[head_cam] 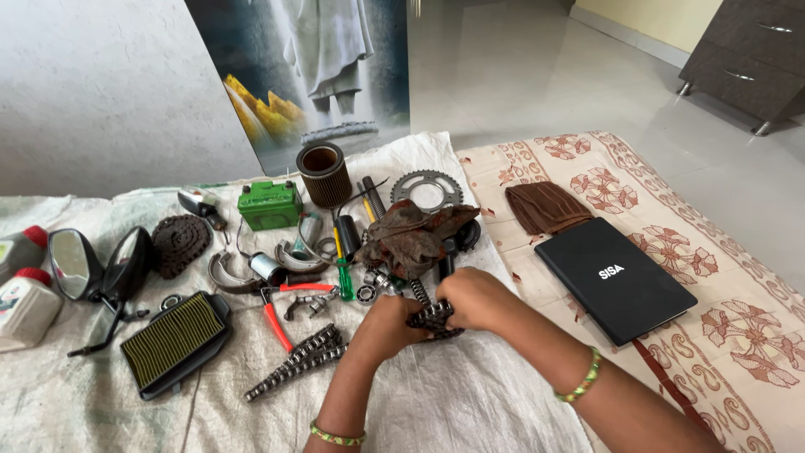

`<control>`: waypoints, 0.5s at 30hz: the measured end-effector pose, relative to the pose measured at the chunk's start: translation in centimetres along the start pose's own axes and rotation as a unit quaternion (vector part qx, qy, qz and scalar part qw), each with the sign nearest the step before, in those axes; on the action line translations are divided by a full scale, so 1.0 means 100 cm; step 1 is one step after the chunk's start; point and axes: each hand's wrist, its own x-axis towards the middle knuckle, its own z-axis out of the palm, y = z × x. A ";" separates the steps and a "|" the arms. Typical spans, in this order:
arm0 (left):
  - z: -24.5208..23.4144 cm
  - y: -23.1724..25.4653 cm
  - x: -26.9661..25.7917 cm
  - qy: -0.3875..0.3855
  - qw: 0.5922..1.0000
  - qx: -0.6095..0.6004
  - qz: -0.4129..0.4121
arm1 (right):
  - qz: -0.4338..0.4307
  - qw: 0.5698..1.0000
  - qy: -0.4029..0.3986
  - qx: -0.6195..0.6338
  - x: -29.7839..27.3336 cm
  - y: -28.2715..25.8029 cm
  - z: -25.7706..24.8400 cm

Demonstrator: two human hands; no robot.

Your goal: The person assembles a motorcycle chain by hand, linking individual chain segments together. They repeatedly pick up chain pieces, align them, and press them into place to form a continuous chain. The workspace contains various motorcycle parts and tools.

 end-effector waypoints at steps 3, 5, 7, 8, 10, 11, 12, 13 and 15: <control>0.001 -0.004 -0.001 0.018 1.000 -0.008 0.024 | 0.014 0.986 0.031 0.162 -0.014 0.020 0.013; 0.002 -0.005 0.000 0.020 0.999 0.001 0.032 | 0.000 0.951 0.057 0.302 -0.022 0.032 0.036; 0.002 -0.007 0.002 0.014 0.999 -0.003 0.029 | -0.033 0.880 0.092 0.464 -0.025 0.039 0.061; 0.002 -0.008 0.002 0.007 1.000 -0.013 0.022 | -0.019 0.867 0.103 0.487 -0.024 0.041 0.072; 0.002 -0.012 0.000 -0.001 1.000 -0.027 0.014 | 0.011 0.839 0.123 0.530 -0.022 0.040 0.089; 0.002 -0.014 -0.001 -0.001 0.999 -0.031 0.013 | 0.056 0.859 0.097 0.499 -0.020 0.036 0.095; 0.002 -0.014 0.001 0.001 0.999 -0.036 0.017 | 0.102 0.878 0.073 0.462 -0.018 0.033 0.096; 0.001 -0.014 0.001 -0.007 0.999 -0.045 0.007 | 0.146 0.894 0.050 0.422 -0.018 0.031 0.095; 0.000 -0.014 0.001 -0.018 0.998 -0.065 -0.007 | 0.042 0.906 0.123 0.404 -0.020 0.028 0.087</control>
